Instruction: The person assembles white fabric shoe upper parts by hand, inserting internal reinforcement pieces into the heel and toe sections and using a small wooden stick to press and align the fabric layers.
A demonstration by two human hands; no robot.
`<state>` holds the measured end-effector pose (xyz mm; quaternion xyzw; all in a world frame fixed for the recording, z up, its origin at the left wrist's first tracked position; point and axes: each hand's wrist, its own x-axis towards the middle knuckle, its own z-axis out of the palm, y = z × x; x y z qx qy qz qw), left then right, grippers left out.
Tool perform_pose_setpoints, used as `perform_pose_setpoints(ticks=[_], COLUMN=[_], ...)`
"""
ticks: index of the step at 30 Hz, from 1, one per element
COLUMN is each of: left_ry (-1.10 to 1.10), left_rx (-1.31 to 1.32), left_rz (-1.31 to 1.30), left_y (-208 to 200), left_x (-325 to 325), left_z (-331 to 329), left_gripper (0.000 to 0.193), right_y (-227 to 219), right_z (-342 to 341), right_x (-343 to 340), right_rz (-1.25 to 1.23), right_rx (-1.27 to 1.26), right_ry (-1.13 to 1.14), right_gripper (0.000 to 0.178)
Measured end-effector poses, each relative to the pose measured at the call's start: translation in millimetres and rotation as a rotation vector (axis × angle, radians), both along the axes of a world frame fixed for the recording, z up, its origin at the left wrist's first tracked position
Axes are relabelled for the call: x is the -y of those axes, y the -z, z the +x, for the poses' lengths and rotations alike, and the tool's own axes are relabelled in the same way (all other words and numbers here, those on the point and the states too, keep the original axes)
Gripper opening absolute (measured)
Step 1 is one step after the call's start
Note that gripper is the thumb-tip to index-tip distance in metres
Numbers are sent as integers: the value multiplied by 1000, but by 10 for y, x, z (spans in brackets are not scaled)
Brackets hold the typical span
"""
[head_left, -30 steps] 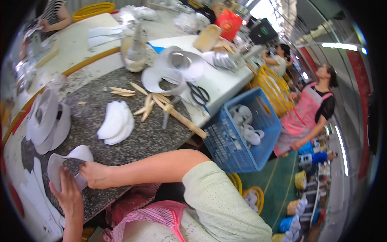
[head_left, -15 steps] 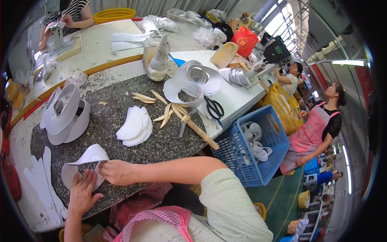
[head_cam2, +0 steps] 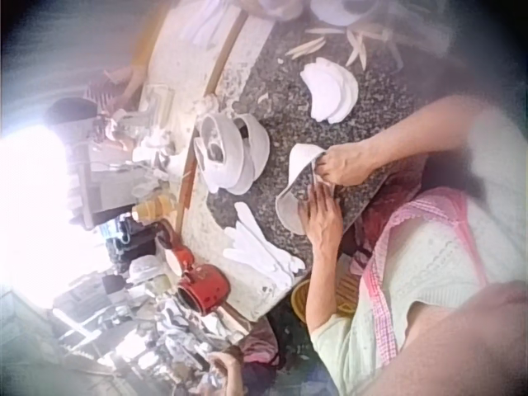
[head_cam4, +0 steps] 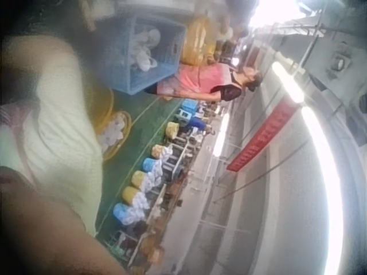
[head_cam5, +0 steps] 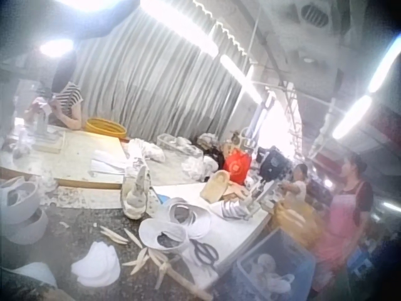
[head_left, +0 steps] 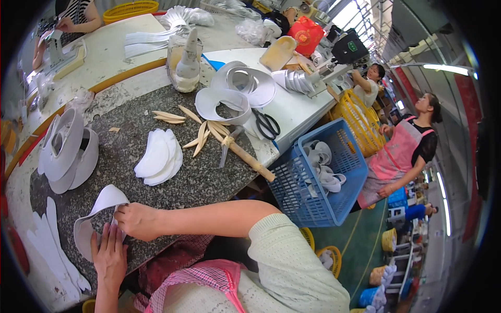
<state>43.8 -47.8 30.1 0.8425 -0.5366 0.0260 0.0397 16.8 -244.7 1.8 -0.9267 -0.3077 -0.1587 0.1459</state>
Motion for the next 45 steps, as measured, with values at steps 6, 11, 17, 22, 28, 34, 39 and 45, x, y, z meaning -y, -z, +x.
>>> perform_pose_setpoints(ticks=[6, 11, 17, 22, 28, 34, 39, 45], left_ry=[-82, -105, -75, -137, -44, -66, -118, -83], left_rx=[-76, -75, -109, -107, 41, 98, 20, -105], left_rz=[-69, -115, -147, -71, -75, -3, -55, -203], left_y=[-29, -47, -109, -156, -9, 101, -32, 10], left_x=[82, 83, 181, 133, 2, -124, -476, -415], left_z=[50, 51, 92, 81, 78, -37, 44, 114], left_gripper=[29, 22, 17, 16, 33, 44, 36, 37], right_y=[-40, 57, 46, 87, 79, 0, -159, -326], right_z=[125, 136, 169, 213, 73, 7, 107, 256], right_x=[-56, -13, 124, -66, 152, 216, 189, -129], right_rz=[-51, -44, -108, 37, 188, 1, -100, -194], right_rx=[-135, 50, 161, 217, 280, 75, 58, -26], right_ry=[24, -38, -151, -12, -162, -131, -259, -332], right_gripper=[16, 16, 19, 15, 11, 28, 24, 20])
